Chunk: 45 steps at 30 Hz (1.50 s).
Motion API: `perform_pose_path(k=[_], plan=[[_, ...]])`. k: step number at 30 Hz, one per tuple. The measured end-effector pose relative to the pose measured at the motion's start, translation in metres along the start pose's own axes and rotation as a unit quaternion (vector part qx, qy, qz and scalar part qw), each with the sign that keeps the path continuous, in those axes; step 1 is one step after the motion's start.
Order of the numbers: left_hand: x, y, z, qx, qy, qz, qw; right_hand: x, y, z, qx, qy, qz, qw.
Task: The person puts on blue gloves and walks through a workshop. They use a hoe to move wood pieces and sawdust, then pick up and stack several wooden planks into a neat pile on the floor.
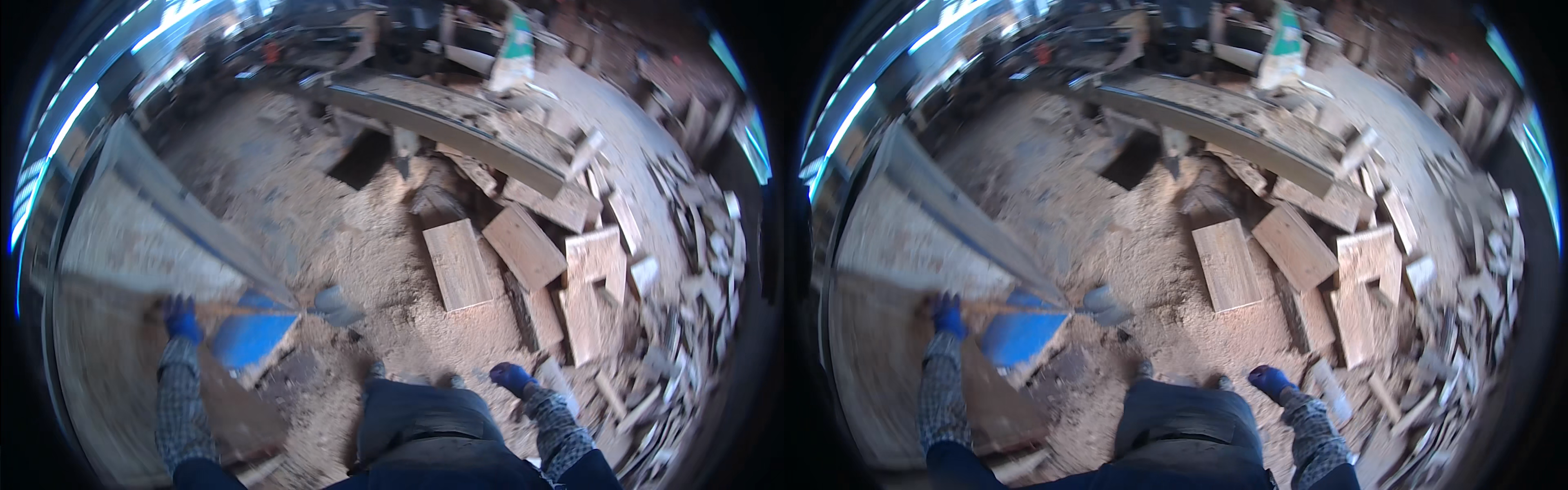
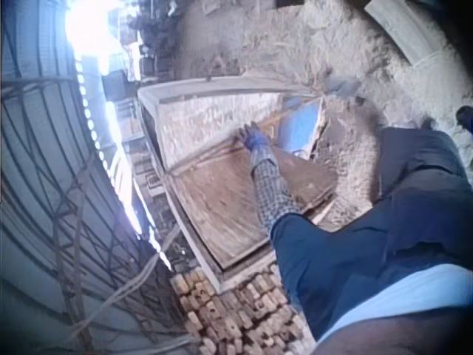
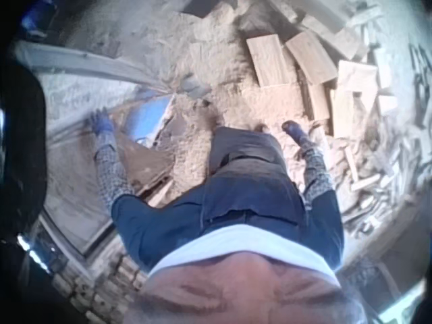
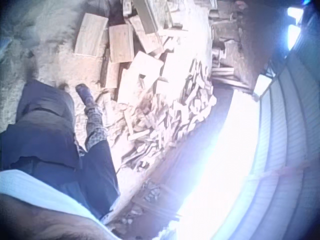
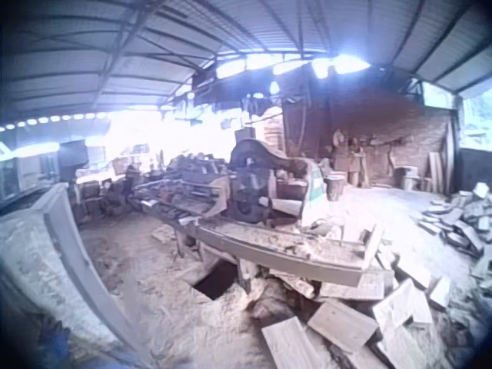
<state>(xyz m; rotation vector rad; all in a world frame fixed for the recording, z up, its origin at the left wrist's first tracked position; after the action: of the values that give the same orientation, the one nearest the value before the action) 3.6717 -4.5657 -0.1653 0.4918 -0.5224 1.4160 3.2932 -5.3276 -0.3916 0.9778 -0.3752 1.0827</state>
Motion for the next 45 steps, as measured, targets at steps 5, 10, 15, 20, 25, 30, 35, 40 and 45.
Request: perform_pose_path(k=[5, 10, 15, 20, 25, 30, 35, 40, 45], plan=[[0.086, -0.071, -0.036, 0.055, -0.13, 0.058, 0.988, -0.004, 0.048, -0.052, -0.105, -0.238, -0.296, 0.919], [0.125, -0.086, -0.067, 0.143, 0.051, -0.032, 0.988, 0.059, 0.063, -0.102, -0.009, -0.064, -0.286, 0.956], [0.065, -0.094, -0.027, 0.537, 0.224, -0.023, 0.813, 0.114, 0.041, -0.137, -0.108, -0.134, -0.208, 0.963], [-0.038, -0.071, 0.141, 0.613, 0.148, -0.11, 0.769, 0.169, -0.005, -0.178, -0.044, -0.432, -0.091, 0.896], [-0.18, 0.044, 0.348, 0.476, -0.038, -0.287, 0.83, 0.197, -0.046, -0.228, 0.162, -0.709, -0.166, 0.666], [-0.272, 0.073, 0.338, 0.391, -0.094, -0.439, 0.804, 0.199, -0.056, -0.226, 0.145, -0.88, -0.186, 0.412], [-0.3, 0.084, 0.333, 0.512, 0.119, -0.414, 0.743, 0.125, -0.084, -0.228, -0.267, -0.938, -0.18, 0.128], [-0.342, 0.044, 0.313, 0.462, 0.097, -0.46, 0.752, 0.081, -0.129, -0.259, -0.339, -0.889, -0.288, 0.106], [-0.352, 0.012, 0.307, 0.42, 0.084, -0.464, 0.776, 0.111, -0.169, -0.29, -0.309, -0.899, -0.291, 0.107]])
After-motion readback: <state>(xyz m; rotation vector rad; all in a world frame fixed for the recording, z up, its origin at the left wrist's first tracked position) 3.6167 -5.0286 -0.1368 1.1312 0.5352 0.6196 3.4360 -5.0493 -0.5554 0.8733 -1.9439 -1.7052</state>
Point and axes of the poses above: each hand's wrist, its own y-axis away from the middle knuckle, its own z-axis out of the back of the hand, x = y × z, the point moved 3 cm from there along -y, towards the middle knuckle, and after that the axes turned 3 degrees about y, right-handed, at the moved point
